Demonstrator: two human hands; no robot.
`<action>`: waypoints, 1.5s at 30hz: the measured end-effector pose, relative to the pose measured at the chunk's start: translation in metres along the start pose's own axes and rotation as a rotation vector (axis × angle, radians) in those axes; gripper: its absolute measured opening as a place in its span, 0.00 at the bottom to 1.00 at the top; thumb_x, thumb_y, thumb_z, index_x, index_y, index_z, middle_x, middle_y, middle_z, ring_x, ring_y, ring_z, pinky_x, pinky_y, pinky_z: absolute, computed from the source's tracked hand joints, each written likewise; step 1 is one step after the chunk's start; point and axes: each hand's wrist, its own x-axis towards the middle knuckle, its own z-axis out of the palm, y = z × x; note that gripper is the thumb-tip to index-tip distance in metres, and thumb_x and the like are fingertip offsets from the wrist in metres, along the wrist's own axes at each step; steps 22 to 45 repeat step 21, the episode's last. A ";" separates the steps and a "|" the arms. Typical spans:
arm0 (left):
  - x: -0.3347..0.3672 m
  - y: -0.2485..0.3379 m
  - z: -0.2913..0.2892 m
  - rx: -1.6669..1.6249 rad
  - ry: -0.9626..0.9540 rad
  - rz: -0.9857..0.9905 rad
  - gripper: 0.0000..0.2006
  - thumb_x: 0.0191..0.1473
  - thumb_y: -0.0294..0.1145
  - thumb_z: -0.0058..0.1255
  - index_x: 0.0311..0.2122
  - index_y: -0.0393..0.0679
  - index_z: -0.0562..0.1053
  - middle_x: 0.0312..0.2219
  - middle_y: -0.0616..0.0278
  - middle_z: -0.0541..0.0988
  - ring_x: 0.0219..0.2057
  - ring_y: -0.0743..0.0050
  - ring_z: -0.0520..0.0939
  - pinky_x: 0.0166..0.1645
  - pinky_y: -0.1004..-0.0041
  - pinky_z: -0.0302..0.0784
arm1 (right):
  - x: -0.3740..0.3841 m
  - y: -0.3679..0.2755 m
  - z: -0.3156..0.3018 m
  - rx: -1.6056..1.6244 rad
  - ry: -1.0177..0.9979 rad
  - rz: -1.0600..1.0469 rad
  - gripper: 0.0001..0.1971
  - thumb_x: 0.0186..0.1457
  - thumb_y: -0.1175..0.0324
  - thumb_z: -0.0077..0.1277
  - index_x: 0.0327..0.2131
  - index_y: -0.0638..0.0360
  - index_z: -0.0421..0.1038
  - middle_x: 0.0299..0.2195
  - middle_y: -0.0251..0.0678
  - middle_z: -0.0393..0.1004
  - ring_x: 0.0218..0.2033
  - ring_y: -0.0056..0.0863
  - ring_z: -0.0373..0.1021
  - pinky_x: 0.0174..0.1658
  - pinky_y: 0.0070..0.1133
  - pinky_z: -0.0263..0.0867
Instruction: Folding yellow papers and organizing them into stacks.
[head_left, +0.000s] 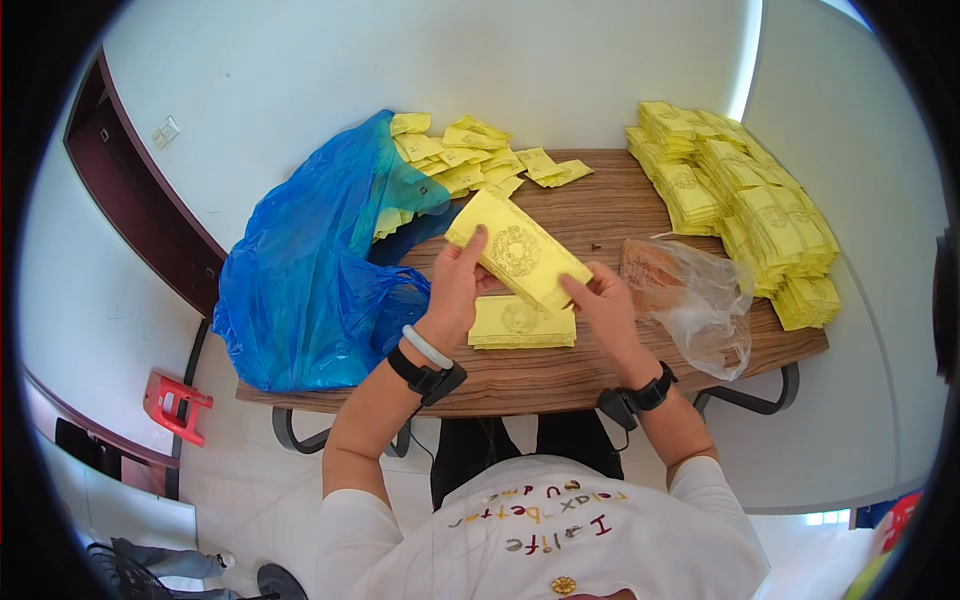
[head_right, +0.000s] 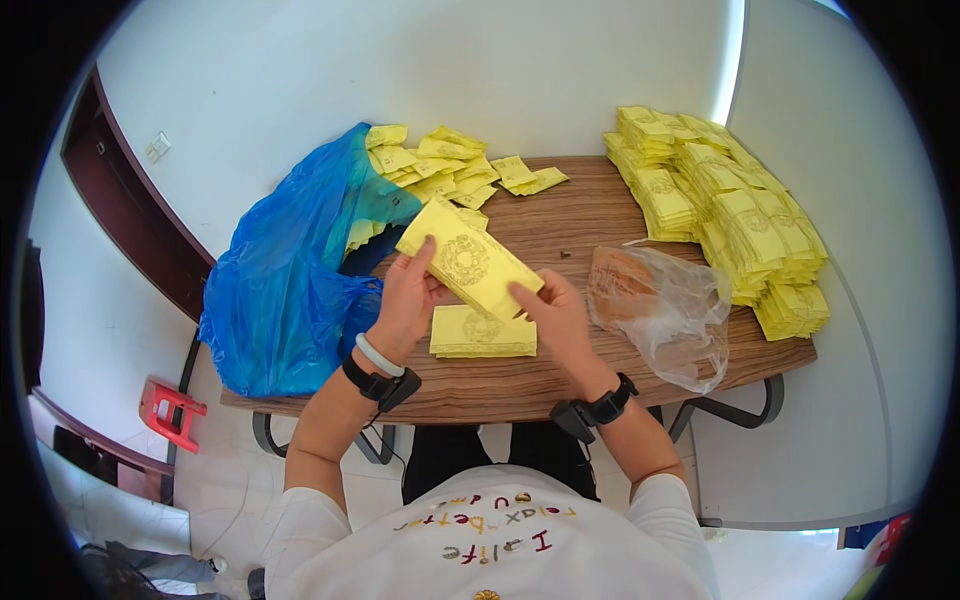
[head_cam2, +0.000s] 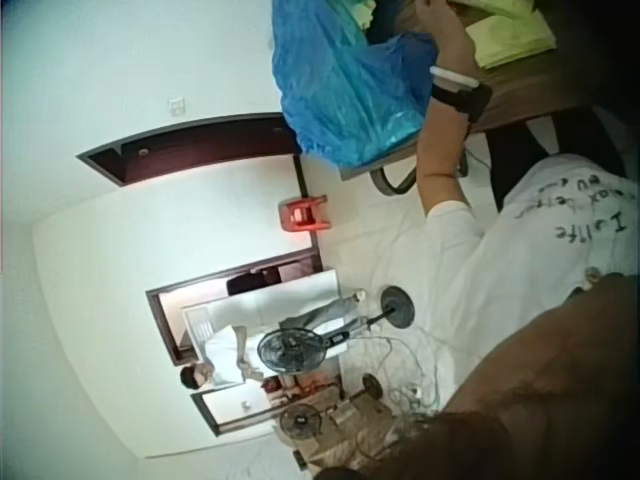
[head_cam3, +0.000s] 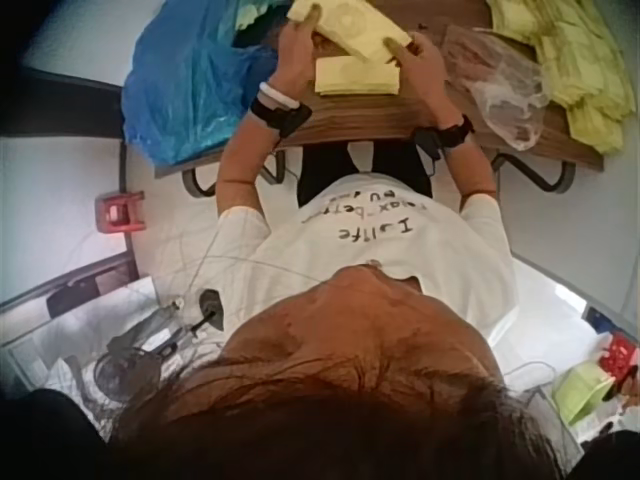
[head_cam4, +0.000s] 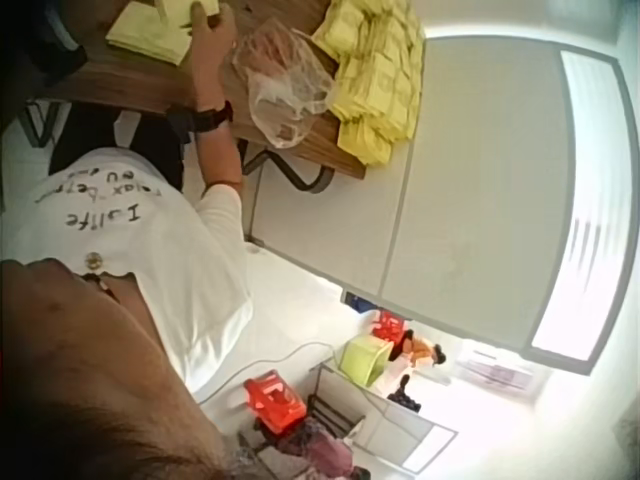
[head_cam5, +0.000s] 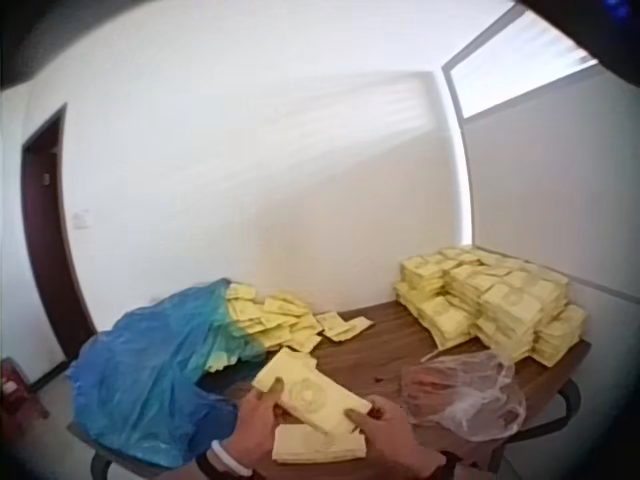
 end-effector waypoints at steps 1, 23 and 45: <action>0.000 0.001 -0.010 0.046 -0.004 0.024 0.10 0.63 0.38 0.50 0.42 0.43 0.74 0.37 0.64 0.81 0.35 0.79 0.82 0.40 0.75 0.79 | 0.002 -0.001 -0.002 -0.001 -0.002 0.001 0.05 0.63 0.68 0.51 0.37 0.59 0.71 0.26 0.24 0.73 0.25 0.09 0.67 0.29 0.11 0.63; 0.000 -0.010 -0.087 0.848 -0.212 -0.103 0.15 0.61 0.32 0.52 0.51 0.39 0.72 0.30 0.68 0.80 0.25 0.88 0.75 0.29 0.85 0.71 | 0.021 0.034 -0.013 -0.603 0.006 -0.019 0.15 0.60 0.63 0.51 0.46 0.60 0.67 0.27 0.48 0.74 0.28 0.44 0.71 0.32 0.32 0.65; 0.000 -0.010 -0.087 0.848 -0.212 -0.103 0.15 0.61 0.32 0.52 0.51 0.39 0.72 0.30 0.68 0.80 0.25 0.88 0.75 0.29 0.85 0.71 | 0.021 0.034 -0.013 -0.603 0.006 -0.019 0.15 0.60 0.63 0.51 0.46 0.60 0.67 0.27 0.48 0.74 0.28 0.44 0.71 0.32 0.32 0.65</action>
